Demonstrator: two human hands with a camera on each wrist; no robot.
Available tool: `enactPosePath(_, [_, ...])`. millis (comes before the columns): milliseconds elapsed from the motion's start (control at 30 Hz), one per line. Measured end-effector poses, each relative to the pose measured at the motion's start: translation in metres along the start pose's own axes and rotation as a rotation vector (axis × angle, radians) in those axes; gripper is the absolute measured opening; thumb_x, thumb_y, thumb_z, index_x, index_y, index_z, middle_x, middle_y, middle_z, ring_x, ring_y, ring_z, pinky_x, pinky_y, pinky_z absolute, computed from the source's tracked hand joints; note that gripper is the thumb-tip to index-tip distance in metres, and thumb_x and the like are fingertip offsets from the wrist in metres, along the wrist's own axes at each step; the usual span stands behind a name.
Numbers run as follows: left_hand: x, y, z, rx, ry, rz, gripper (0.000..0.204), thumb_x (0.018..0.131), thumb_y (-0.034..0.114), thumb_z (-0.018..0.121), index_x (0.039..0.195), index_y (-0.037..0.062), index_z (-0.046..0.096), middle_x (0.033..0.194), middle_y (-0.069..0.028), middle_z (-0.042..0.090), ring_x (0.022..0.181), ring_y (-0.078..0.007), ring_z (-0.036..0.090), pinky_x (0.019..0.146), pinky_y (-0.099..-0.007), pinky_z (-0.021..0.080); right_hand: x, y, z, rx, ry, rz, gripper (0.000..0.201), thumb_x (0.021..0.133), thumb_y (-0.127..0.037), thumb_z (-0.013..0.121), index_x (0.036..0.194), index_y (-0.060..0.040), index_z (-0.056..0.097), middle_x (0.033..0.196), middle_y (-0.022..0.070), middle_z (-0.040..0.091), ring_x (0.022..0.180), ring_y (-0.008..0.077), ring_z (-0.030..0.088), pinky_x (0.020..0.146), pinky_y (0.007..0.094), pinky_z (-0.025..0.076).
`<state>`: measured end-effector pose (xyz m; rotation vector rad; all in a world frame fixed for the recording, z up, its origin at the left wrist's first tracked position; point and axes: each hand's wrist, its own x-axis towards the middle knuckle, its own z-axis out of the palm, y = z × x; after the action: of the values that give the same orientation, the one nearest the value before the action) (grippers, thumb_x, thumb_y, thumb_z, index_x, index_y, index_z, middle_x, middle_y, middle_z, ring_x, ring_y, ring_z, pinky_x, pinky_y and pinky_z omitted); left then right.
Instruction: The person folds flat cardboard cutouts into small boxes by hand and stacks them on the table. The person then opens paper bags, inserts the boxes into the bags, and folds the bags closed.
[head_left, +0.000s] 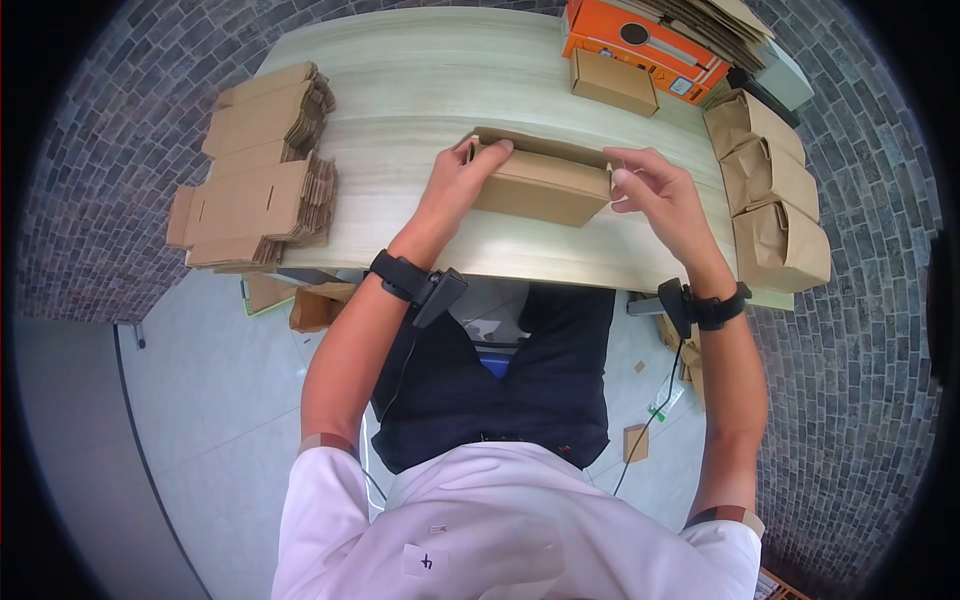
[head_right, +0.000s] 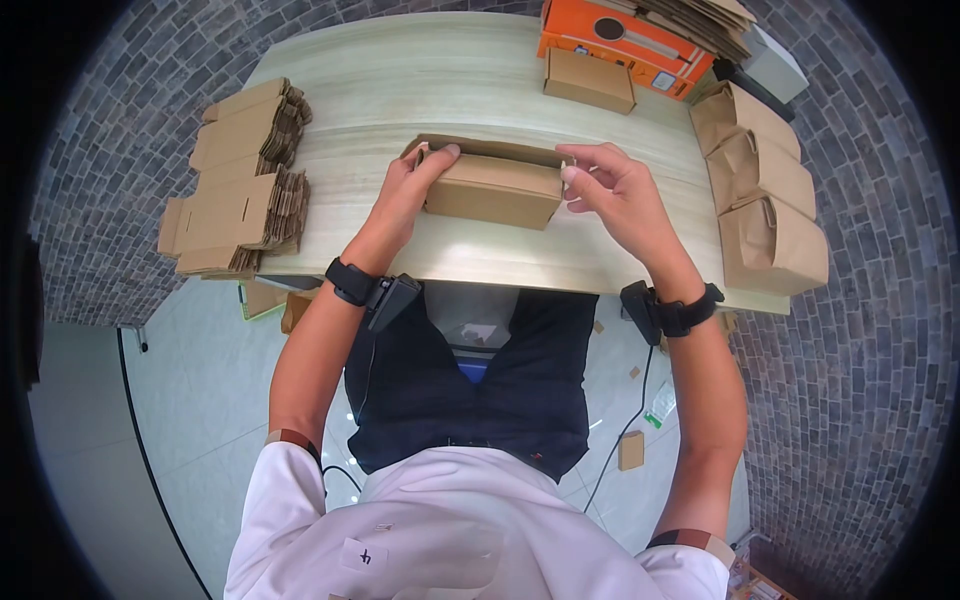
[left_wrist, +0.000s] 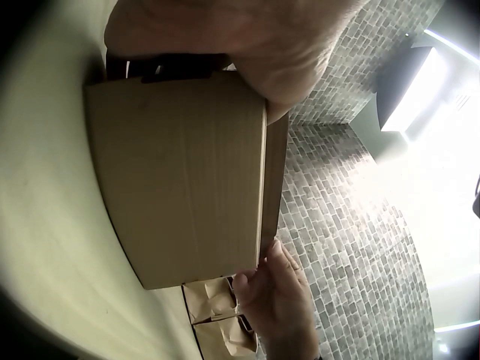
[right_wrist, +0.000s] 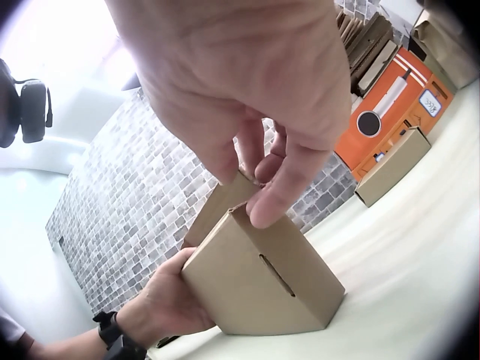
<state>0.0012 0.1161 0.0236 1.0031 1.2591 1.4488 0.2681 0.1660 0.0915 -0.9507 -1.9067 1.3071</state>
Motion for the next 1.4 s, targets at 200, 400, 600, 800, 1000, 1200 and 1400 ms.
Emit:
enactPosePath(200, [0.002,0.002,0.001,0.012,-0.016,-0.052,0.066,0.087,0.043,0.075,0.112,-0.0163,0.065,0.104,-0.0157,0.069,0.099,-0.0171,0.062,0.095,-0.0278,0.046,0.008,-0.002,-0.004,-0.083,-0.018,0.017,0.031,0.1,-0.015,0.066,0.128,-0.0022,0.068,0.095,0.0031,0.066,0.084,0.0104,0.065,0.07,0.0248,0.056])
enactPosePath(400, [-0.002,0.012,0.001,0.032,-0.072,-0.099,0.073,0.087,0.047,0.075,0.122,-0.0152,0.059,0.12,-0.0168,0.063,0.115,-0.02,0.056,0.105,-0.0302,0.039,0.013,0.002,-0.005,-0.076,-0.004,0.004,0.03,0.101,-0.015,0.064,0.127,-0.0018,0.067,0.094,0.0034,0.068,0.082,0.0097,0.065,0.07,0.0248,0.056])
enactPosePath(600, [0.004,0.006,-0.001,0.046,-0.072,-0.099,0.07,0.086,0.046,0.075,0.119,-0.0132,0.06,0.114,-0.0149,0.064,0.112,-0.0193,0.056,0.105,-0.0303,0.038,0.013,-0.002,-0.004,-0.124,0.0,-0.005,0.028,0.101,-0.013,0.063,0.125,-0.0011,0.068,0.094,0.0032,0.069,0.082,0.0089,0.065,0.071,0.0246,0.057])
enactPosePath(800, [0.005,-0.003,0.0,0.034,-0.019,-0.049,0.055,0.088,0.043,0.075,0.114,-0.0041,0.064,0.105,-0.0079,0.064,0.101,-0.0151,0.057,0.092,-0.0286,0.043,0.011,-0.003,-0.001,-0.239,0.039,-0.035,0.025,0.095,-0.009,0.07,0.12,-0.0018,0.071,0.087,0.0021,0.068,0.079,0.0097,0.064,0.07,0.0257,0.056])
enactPosePath(1000, [0.005,-0.003,-0.001,0.004,-0.039,-0.082,0.046,0.09,0.039,0.072,0.113,-0.0002,0.064,0.105,-0.0069,0.065,0.098,-0.0136,0.057,0.085,-0.0279,0.044,0.01,-0.004,0.0,-0.478,0.077,-0.243,0.024,0.09,-0.008,0.075,0.113,-0.0031,0.074,0.083,0.0078,0.067,0.074,0.0164,0.065,0.07,0.0292,0.057])
enactPosePath(1200, [-0.008,-0.006,0.005,-0.108,-0.071,0.122,0.052,0.089,0.032,0.078,0.121,-0.006,0.063,0.112,-0.0099,0.067,0.102,-0.015,0.061,0.093,-0.029,0.048,0.004,-0.003,0.002,-0.515,0.093,-0.274,0.025,0.089,-0.006,0.075,0.114,-0.0039,0.074,0.085,0.0092,0.068,0.074,0.0182,0.066,0.072,0.0306,0.057])
enactPosePath(1400, [-0.013,-0.013,0.003,-0.132,-0.104,0.166,0.053,0.088,0.027,0.08,0.127,-0.0025,0.06,0.118,-0.0097,0.067,0.107,-0.0144,0.062,0.095,-0.0293,0.049,0.01,-0.013,0.002,-0.561,0.071,-0.309,0.033,0.085,-0.014,0.08,0.116,-0.0057,0.075,0.1,0.0086,0.068,0.089,0.0204,0.066,0.077,0.0326,0.056])
